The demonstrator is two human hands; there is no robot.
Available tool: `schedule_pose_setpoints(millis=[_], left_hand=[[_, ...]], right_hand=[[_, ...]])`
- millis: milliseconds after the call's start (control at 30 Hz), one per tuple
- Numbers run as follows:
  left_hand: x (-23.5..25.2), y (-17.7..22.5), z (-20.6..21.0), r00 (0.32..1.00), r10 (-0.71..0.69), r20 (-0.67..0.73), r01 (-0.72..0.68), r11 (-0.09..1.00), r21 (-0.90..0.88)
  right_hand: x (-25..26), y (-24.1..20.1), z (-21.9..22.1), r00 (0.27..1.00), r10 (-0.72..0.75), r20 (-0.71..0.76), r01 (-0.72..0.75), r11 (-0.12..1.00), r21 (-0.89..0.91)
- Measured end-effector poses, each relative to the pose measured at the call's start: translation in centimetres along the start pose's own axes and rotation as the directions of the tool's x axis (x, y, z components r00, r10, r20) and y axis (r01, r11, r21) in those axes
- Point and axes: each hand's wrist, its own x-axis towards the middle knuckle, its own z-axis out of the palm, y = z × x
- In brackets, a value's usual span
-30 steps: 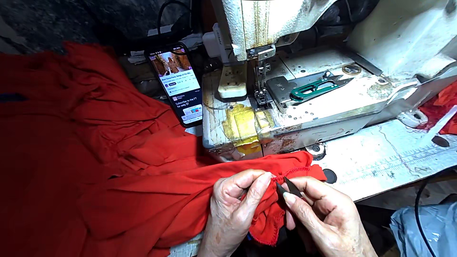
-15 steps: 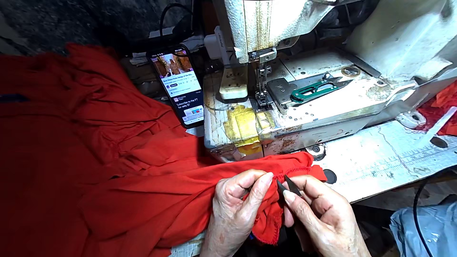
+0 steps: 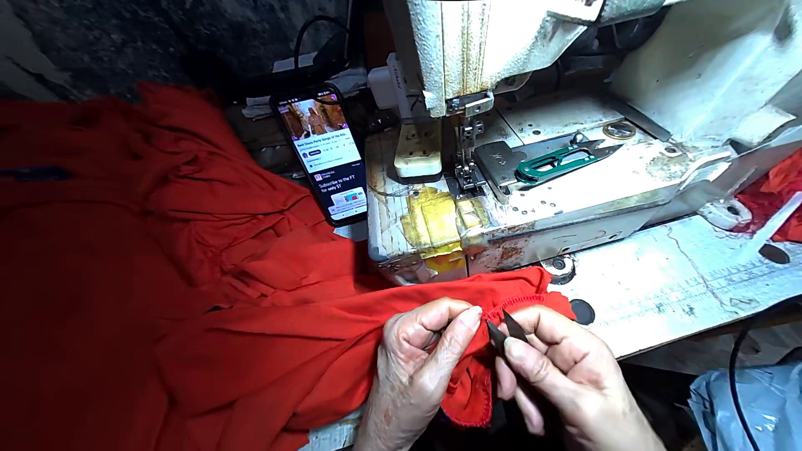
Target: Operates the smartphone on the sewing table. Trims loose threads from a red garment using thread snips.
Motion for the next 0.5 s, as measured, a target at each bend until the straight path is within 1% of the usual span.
schedule_pose_setpoints(millis=[33,67,100,167,200,233,267,300,333,367,400,433,467,500], left_hand=[[0.0,0.0,0.0,1.000,0.007,0.003,-0.007,1.000,0.007],[0.0,0.0,0.0,1.000,0.016,0.002,-0.016,1.000,0.023],[0.0,0.0,0.1,1.000,0.027,0.007,-0.027,0.999,0.044],[0.0,-0.2,0.1,0.999,0.047,0.020,-0.048,0.996,0.075],[0.0,-0.2,0.2,0.999,0.042,0.019,-0.043,0.996,0.075],[-0.1,-0.2,0.2,0.999,0.029,0.013,-0.030,0.997,0.074],[-0.1,-0.2,0.1,1.000,0.018,0.008,-0.018,0.997,0.068],[-0.1,-0.2,0.1,1.000,0.013,0.007,-0.013,0.998,0.063],[-0.1,-0.3,0.0,1.000,0.008,0.006,-0.009,0.998,0.064],[0.0,-0.3,0.0,1.000,0.006,0.007,-0.006,0.998,0.069],[-0.1,-0.2,-0.1,1.000,0.002,0.009,-0.003,0.997,0.078],[-0.1,-0.2,-0.1,1.000,0.000,0.009,-0.001,0.997,0.079],[-0.1,-0.1,-0.1,1.000,-0.006,0.006,0.005,0.997,0.073],[-0.1,-0.1,-0.1,1.000,-0.011,0.002,0.011,0.998,0.058]], right_hand=[[0.1,-0.5,-0.2,0.998,0.064,0.019,-0.065,0.996,0.055],[0.2,-0.7,-0.3,0.996,0.087,0.023,-0.088,0.995,0.056],[0.2,-0.7,-0.3,0.998,0.067,0.004,-0.067,0.998,-0.004],[0.2,0.0,0.0,0.996,-0.067,-0.053,0.052,0.968,-0.244],[0.2,0.4,0.2,0.990,-0.124,-0.060,0.101,0.948,-0.302],[0.3,0.6,0.3,0.990,-0.129,-0.057,0.109,0.956,-0.271],[0.4,0.5,0.2,0.995,-0.092,-0.033,0.087,0.987,-0.132],[0.5,0.1,-0.1,0.999,-0.040,0.022,0.037,0.995,0.098],[0.6,-0.2,-0.6,0.994,-0.030,0.101,-0.007,0.939,0.345],[0.6,-0.4,-1.0,0.985,-0.077,0.156,-0.011,0.866,0.501],[0.8,-0.6,-1.4,0.975,-0.130,0.177,0.010,0.832,0.555],[1.0,-0.6,-1.8,0.968,-0.173,0.180,0.048,0.836,0.547],[1.3,-0.4,-2.3,0.959,-0.206,0.196,0.085,0.866,0.493],[1.5,-0.3,-2.6,0.962,-0.204,0.183,0.112,0.902,0.416]])
